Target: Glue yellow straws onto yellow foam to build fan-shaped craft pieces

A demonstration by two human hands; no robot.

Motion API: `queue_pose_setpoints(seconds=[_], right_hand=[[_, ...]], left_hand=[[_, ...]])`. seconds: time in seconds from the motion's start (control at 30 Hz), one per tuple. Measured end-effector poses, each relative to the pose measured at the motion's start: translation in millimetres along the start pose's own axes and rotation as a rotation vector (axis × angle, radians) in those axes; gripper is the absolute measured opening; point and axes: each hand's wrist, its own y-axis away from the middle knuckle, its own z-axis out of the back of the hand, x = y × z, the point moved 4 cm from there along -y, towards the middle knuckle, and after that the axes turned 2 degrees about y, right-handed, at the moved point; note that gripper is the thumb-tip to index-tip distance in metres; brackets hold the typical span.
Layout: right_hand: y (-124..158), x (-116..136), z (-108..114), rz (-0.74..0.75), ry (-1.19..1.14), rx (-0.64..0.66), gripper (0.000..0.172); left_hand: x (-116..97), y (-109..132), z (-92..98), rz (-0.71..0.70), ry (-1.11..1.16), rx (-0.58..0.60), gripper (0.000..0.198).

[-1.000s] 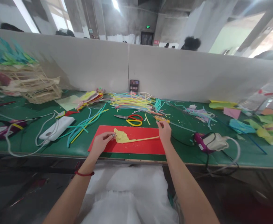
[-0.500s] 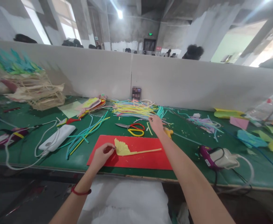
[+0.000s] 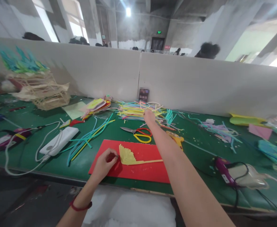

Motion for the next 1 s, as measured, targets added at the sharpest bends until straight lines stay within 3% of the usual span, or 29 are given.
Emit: queue_pose_setpoints(seconds=[0.13,0.3,0.4,0.73,1.0], right_hand=[[-8,-1,23,0.002,-0.088,-0.105,0.024],[7,15,67,0.340,-0.487,-0.386,0.022],[35,25,79,0.457,-0.536,-0.415,0.020],[163,18,77,0.341,-0.584,-0.498,0.018],[191,-6,39,0.130,-0.631,-0.564,0.022]], left_hand=[[0,-1,-0.2,-0.007,0.014,0.011,0.006],[-3,-2,0.3,-0.030,-0.027,0.004,0.009],[-4,-3,-0.6,-0.041,-0.025,0.011,0.009],[-6,-6,-4.0,-0.006,-0.019,0.021,0.006],[-10,-6,-3.4,0.028,-0.029,-0.037,0.009]])
